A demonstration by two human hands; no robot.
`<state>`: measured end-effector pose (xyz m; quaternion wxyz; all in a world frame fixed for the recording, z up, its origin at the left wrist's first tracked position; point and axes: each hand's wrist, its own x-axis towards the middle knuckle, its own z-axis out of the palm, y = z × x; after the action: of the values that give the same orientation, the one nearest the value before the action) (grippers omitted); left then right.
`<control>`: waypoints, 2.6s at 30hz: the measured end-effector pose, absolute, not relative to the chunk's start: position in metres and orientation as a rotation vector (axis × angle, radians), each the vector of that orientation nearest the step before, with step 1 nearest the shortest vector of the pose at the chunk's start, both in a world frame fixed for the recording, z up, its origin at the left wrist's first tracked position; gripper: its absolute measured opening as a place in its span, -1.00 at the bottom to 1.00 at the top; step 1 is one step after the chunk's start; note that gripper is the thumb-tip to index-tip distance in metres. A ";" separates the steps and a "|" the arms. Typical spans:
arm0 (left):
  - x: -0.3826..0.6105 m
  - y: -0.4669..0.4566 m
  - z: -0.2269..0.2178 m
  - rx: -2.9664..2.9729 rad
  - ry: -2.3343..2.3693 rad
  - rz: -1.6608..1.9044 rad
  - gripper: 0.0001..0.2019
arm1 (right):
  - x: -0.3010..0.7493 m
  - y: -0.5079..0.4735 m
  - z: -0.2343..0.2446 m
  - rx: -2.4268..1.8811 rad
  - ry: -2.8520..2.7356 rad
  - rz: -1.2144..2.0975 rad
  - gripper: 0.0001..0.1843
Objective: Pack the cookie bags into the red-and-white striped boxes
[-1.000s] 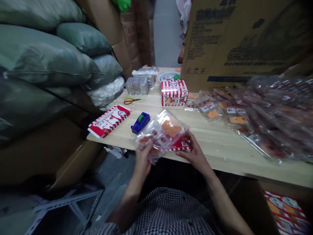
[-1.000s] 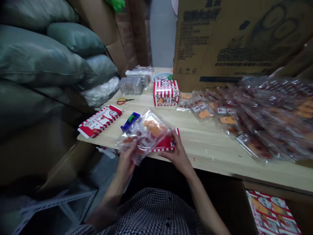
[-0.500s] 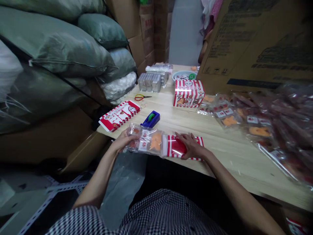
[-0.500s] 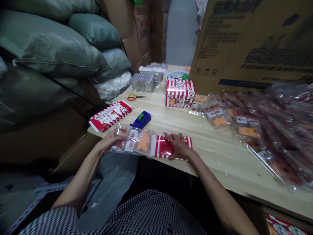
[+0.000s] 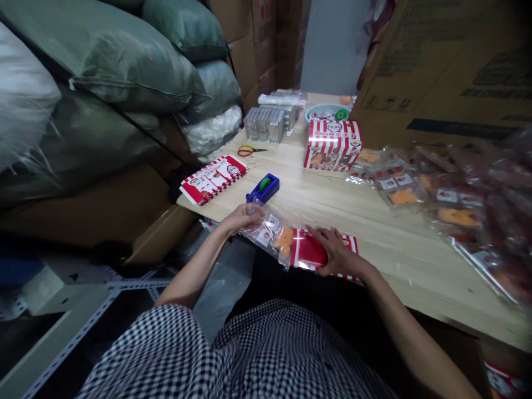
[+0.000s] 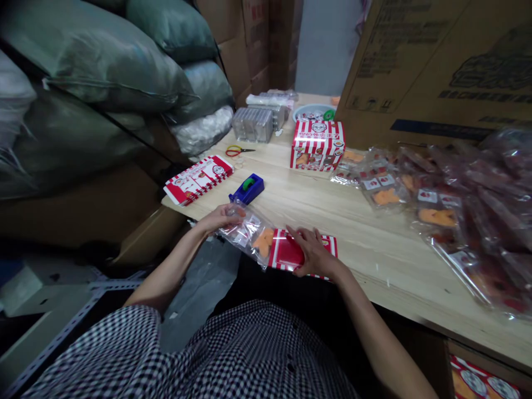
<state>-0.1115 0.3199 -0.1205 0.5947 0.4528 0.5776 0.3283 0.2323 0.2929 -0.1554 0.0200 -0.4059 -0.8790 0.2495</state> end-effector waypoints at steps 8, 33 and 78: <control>-0.108 0.305 -0.133 1.086 1.391 0.893 -0.60 | 0.231 0.286 -0.162 -1.264 -2.738 0.702 0.33; -0.119 0.211 -0.158 0.910 1.391 0.978 -0.55 | 0.228 0.285 -0.161 -1.310 -2.735 0.646 0.30; 0.008 0.271 -0.080 2.059 1.221 0.972 -0.66 | 0.198 0.248 -0.137 -1.355 -1.992 0.338 0.33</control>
<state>0.0082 0.2705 -0.0801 0.2752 0.7662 0.4543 0.3616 0.1984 0.2478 -0.1372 0.3470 -0.5224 -0.7679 0.1301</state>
